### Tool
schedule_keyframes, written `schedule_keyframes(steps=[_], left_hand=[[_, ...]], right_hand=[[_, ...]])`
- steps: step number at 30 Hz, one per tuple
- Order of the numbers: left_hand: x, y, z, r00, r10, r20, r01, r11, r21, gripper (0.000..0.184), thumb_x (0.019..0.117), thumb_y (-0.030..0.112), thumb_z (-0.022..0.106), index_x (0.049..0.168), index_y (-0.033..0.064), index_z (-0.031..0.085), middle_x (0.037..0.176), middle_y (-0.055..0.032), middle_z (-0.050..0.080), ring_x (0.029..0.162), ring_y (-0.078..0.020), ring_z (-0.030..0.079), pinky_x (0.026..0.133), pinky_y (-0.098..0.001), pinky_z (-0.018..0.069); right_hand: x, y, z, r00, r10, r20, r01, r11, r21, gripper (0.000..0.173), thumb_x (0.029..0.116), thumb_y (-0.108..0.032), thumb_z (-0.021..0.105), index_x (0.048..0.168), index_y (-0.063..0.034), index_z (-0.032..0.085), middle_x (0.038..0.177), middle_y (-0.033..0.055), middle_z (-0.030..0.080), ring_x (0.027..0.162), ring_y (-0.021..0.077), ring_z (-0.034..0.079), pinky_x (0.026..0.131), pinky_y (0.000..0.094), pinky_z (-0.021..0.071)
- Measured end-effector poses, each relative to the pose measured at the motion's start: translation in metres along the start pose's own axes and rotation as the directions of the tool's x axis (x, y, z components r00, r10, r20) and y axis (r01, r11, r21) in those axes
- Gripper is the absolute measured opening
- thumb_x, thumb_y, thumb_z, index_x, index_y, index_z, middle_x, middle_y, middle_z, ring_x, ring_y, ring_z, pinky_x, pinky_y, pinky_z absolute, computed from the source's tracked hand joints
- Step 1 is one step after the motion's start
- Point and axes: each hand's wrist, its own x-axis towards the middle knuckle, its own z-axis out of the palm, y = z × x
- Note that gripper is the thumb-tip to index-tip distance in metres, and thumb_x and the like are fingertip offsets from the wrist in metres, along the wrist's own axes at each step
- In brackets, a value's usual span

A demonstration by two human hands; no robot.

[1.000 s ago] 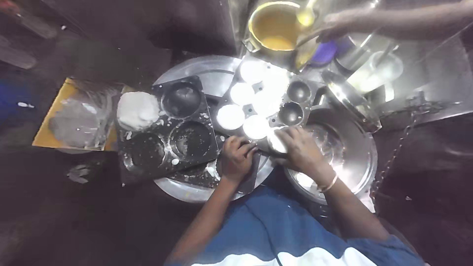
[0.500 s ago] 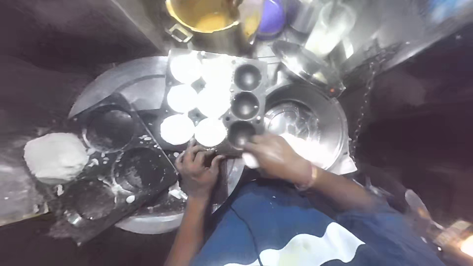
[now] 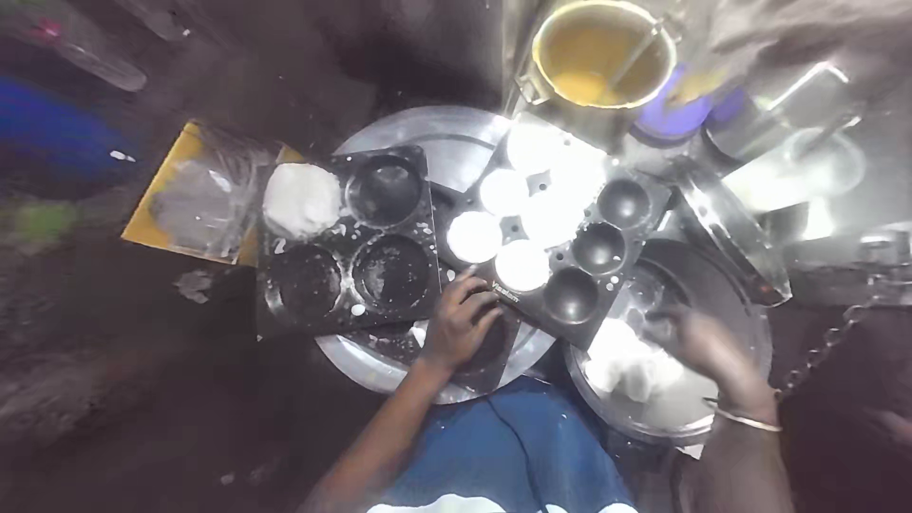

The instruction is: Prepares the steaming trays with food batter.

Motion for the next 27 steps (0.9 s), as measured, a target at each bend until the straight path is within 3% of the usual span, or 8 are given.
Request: schedule_keyframes(steps=[3,5,7,9,13,21,25,27], left_hand=[[0.001,0.001,0.002,0.997,-0.039,-0.068,0.039,0.999,-0.006,0.015,0.0885,0.025,0.077,0.09,0.0101,0.076,0.113,-0.0099,0.072,0.125,-0.0247,0.062,0.109,-0.0373,0.0492],[0.003,0.003,0.005,0.994,-0.059,-0.09,0.059,0.998,-0.001,0.016,0.0867,0.025,0.078,0.085,0.0092,0.075,0.11,-0.0092,0.073,0.122,-0.0244,0.063,0.107,-0.0374,0.0499],[0.004,0.002,0.007,0.993,-0.054,-0.102,0.056,0.998,0.021,0.017,0.0873,0.025,0.077,0.084,0.0088,0.075,0.108,-0.0095,0.074,0.119,-0.0254,0.066,0.105,-0.039,0.0519],[0.004,0.0,0.008,0.993,-0.047,-0.111,0.052,0.998,0.039,0.017,0.0885,0.027,0.076,0.085,0.0095,0.076,0.105,-0.0086,0.074,0.115,-0.0254,0.067,0.102,-0.0393,0.0536],[0.001,0.003,0.01,0.991,-0.073,-0.117,0.08,0.995,0.059,0.022,0.0894,0.03,0.075,0.079,0.0104,0.073,0.102,-0.0064,0.074,0.113,-0.0239,0.068,0.099,-0.0387,0.0551],[-0.002,0.002,0.012,0.989,-0.072,-0.126,0.079,0.996,0.051,0.021,0.0854,0.024,0.078,0.077,0.0059,0.071,0.105,-0.0122,0.073,0.112,-0.0273,0.069,0.095,-0.0407,0.0573],[0.002,0.001,0.011,0.989,-0.069,-0.129,0.076,0.996,0.054,0.025,0.0853,0.028,0.079,0.075,0.0077,0.071,0.106,-0.0103,0.074,0.113,-0.0259,0.068,0.097,-0.04,0.0568],[-0.001,0.002,0.01,0.989,-0.065,-0.132,0.071,0.996,0.045,0.023,0.0846,0.026,0.08,0.075,0.0066,0.071,0.107,-0.0106,0.074,0.115,-0.0265,0.068,0.098,-0.0404,0.0564]], right_hand=[[0.014,-0.093,-0.048,0.79,-0.297,-0.536,0.395,0.916,0.075,0.032,0.1,-0.036,0.064,0.107,-0.0061,0.074,0.092,0.0154,0.072,0.082,0.0312,0.07,0.076,0.0574,0.0556],[0.065,-0.147,-0.06,0.696,-0.354,-0.625,0.464,0.886,0.015,0.058,0.0946,-0.053,0.065,0.134,-0.0094,0.064,0.126,0.0184,0.066,0.113,0.0343,0.065,0.095,0.0581,0.0523],[0.128,-0.178,-0.055,0.734,-0.391,-0.555,0.392,0.912,-0.125,0.107,0.0768,-0.082,0.061,0.155,-0.0116,0.044,0.16,0.0223,0.038,0.148,0.0409,0.035,0.119,0.0616,0.0301],[0.152,-0.192,-0.036,0.752,-0.412,-0.515,0.333,0.911,-0.242,0.129,0.0633,-0.097,0.053,0.156,-0.0084,0.041,0.161,0.0269,0.033,0.151,0.0478,0.026,0.119,0.0693,0.0187],[0.118,-0.195,-0.007,0.73,-0.467,-0.5,0.385,0.885,-0.264,0.115,0.0578,-0.09,0.065,0.144,-0.0143,0.055,0.139,0.021,0.056,0.128,0.0409,0.053,0.106,0.0607,0.0425],[0.043,-0.204,0.016,0.726,-0.606,-0.324,0.521,0.793,-0.316,0.097,0.0567,-0.061,0.089,0.141,-0.0231,0.059,0.132,0.0155,0.062,0.12,0.0407,0.057,0.092,0.0609,0.0498],[0.047,-0.21,-0.018,0.85,-0.441,-0.288,0.385,0.893,-0.232,0.115,0.0544,-0.077,0.083,0.15,-0.0212,0.052,0.16,0.0188,0.034,0.119,0.0385,0.06,0.087,0.0576,0.0565],[0.055,-0.219,-0.021,0.896,-0.381,-0.229,0.317,0.909,-0.271,0.116,0.0488,-0.08,0.083,0.143,-0.0176,0.056,0.155,0.0229,0.04,0.128,0.0435,0.052,0.093,0.0623,0.0517]])
